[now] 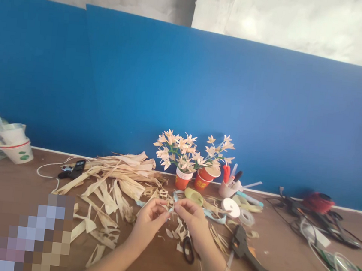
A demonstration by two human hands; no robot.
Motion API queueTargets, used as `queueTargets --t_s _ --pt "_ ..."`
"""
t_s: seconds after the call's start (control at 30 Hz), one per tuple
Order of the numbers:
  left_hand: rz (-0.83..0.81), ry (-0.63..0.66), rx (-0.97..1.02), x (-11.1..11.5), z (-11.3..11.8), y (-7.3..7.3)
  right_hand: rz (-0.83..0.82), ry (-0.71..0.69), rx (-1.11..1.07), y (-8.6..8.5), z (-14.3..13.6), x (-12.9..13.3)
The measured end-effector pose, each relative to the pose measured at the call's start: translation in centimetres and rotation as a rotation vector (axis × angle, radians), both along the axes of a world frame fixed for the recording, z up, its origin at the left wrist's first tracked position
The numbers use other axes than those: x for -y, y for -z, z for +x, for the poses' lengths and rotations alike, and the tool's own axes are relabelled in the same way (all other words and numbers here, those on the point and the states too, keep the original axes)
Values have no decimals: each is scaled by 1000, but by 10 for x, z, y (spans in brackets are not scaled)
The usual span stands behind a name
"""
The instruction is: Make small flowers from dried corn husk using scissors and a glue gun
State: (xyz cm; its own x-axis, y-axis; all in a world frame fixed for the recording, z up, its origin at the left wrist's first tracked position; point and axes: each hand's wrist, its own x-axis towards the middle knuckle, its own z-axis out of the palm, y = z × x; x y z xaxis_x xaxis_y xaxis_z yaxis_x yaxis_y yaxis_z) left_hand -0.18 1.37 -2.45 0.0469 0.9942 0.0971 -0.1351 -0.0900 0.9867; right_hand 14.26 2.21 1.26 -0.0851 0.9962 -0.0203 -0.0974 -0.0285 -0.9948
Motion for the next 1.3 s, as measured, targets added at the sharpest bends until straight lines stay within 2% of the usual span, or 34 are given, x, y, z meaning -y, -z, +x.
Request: queueTargets --t_s 0.53,0.8,1.07,1.3 --pt "164 -70 -222 3 1 -1 -22 -14 -33 12 -2 -5" --pt "156 -78 -218 0 1 4 7 -7 -12 15 -1 -4" --pt "136 -86 -218 -1 0 2 39 -12 37 17 0 -7" --pt "121 -79 -223 -2 0 5 64 -3 90 18 2 -8"
